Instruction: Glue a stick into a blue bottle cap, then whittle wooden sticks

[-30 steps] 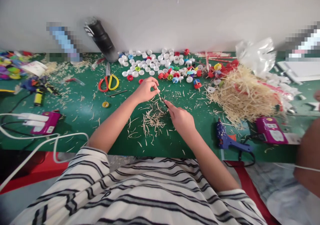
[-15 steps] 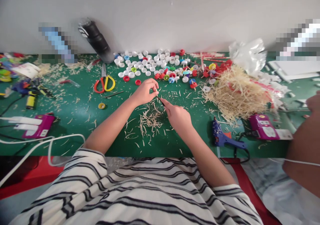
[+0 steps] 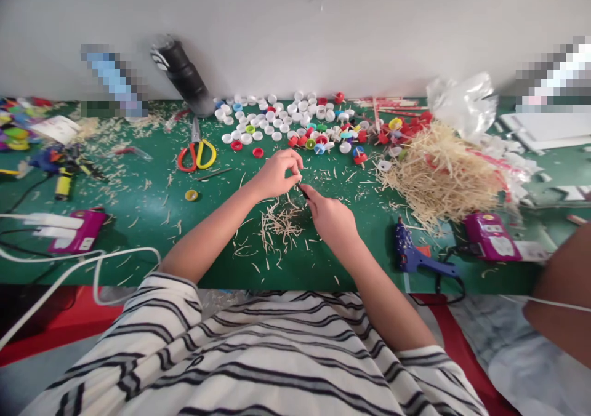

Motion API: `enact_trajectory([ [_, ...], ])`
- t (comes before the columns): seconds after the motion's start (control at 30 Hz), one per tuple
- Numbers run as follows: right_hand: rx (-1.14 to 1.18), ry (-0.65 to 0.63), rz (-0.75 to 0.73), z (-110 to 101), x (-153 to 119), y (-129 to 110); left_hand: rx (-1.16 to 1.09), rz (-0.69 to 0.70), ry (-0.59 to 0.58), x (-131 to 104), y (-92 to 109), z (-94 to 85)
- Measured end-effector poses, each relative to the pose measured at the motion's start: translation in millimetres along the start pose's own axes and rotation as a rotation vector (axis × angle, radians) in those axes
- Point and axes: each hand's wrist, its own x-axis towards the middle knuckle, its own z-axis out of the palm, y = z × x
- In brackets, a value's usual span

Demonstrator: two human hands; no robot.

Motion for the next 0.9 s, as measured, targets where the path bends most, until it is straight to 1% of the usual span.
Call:
enact_trajectory([
  [0.07, -0.052, -0.037, 0.009, 2, 4, -3, 0.062, 0.029, -0.072, -1, 10, 5.5],
  [0.13, -0.069, -0.047, 0.017, 6, 6, -5, 0.098, -0.002, -0.055, 0, 10, 6.5],
  [0.2, -0.071, -0.048, 0.025, 9, 4, -5, 0.081, -0.058, 0.019, 2, 0, 1.9],
  [0.27, -0.064, -0.05, 0.028, 10, 1, -2, 0.007, -0.12, 0.059, 3, -15, -5.1],
  [0.37, -0.02, -0.01, 0.001, 7, -2, 5, -0.069, -0.162, 0.053, 5, -31, -12.3],
  [0.43, 0.009, 0.04, -0.009, 4, -2, 10, -0.063, -0.16, 0.039, 5, -34, -13.3],
  [0.5, 0.02, 0.071, -0.008, 1, -3, 12, -0.05, -0.158, 0.027, 5, -33, -13.1],
  [0.6, -0.002, 0.082, -0.009, -2, -5, 13, -0.033, -0.16, 0.02, 4, -30, -13.4],
  [0.77, -0.063, 0.123, -0.005, -1, -5, 12, 0.005, -0.153, -0.002, 3, -24, -12.1],
  [0.9, -0.078, 0.077, -0.029, 0, 6, 11, 0.032, -0.141, 0.01, 5, -21, -7.7],
])
